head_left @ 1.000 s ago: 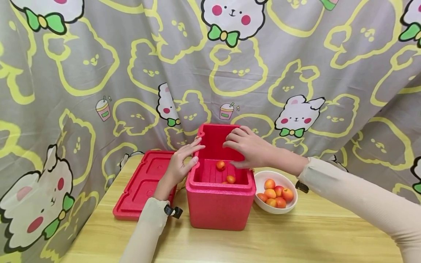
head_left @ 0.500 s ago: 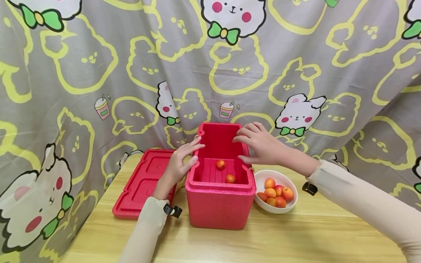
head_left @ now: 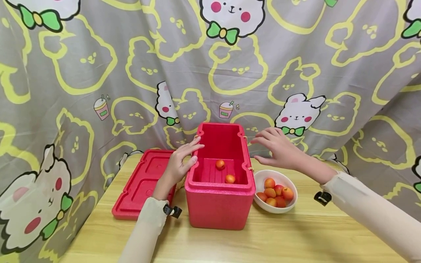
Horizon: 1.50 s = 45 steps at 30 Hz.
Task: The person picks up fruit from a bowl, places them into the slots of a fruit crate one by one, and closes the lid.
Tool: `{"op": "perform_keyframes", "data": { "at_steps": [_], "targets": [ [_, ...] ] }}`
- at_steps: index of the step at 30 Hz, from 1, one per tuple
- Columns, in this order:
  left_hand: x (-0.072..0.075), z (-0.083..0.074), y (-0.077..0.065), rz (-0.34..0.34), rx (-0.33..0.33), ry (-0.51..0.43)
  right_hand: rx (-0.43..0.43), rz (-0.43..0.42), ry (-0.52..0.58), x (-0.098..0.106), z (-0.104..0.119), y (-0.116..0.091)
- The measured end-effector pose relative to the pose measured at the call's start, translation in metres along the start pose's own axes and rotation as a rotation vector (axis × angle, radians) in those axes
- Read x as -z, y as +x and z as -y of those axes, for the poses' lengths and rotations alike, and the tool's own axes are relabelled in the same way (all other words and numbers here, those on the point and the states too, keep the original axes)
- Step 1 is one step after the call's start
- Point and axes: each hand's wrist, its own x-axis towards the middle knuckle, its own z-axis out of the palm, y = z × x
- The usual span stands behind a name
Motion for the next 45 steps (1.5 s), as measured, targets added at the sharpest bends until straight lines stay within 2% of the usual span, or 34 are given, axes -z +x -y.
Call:
{"op": "perform_keyframes", "data": {
  "at_steps": [4, 9, 14, 22, 28, 34, 45],
  "targets": [
    [0.001, -0.001, 0.0, -0.001, 0.0, 0.001, -0.028, 0.008, 0.013, -0.007, -0.005, -0.018],
    [0.002, -0.002, 0.0, -0.001, 0.002, -0.003, -0.01, 0.029, 0.06, -0.022, -0.007, -0.041],
    [0.002, -0.001, -0.001, -0.003, 0.004, -0.002, -0.012, 0.089, 0.094, -0.034, -0.004, -0.061],
    [0.002, -0.001, 0.0, -0.005, -0.001, -0.001, -0.077, 0.216, 0.089, -0.053, 0.007, -0.086],
    [0.001, 0.0, -0.001, 0.0, -0.006, 0.001, -0.087, 0.282, 0.107, -0.066, 0.011, -0.094],
    [0.001, -0.001, 0.0, -0.003, -0.001, 0.001, -0.07, 0.275, 0.106, -0.075, 0.011, -0.097],
    [0.0, 0.001, 0.0, -0.004, -0.004, -0.004, -0.095, 0.278, 0.098, -0.089, 0.006, -0.099]
  ]
}}
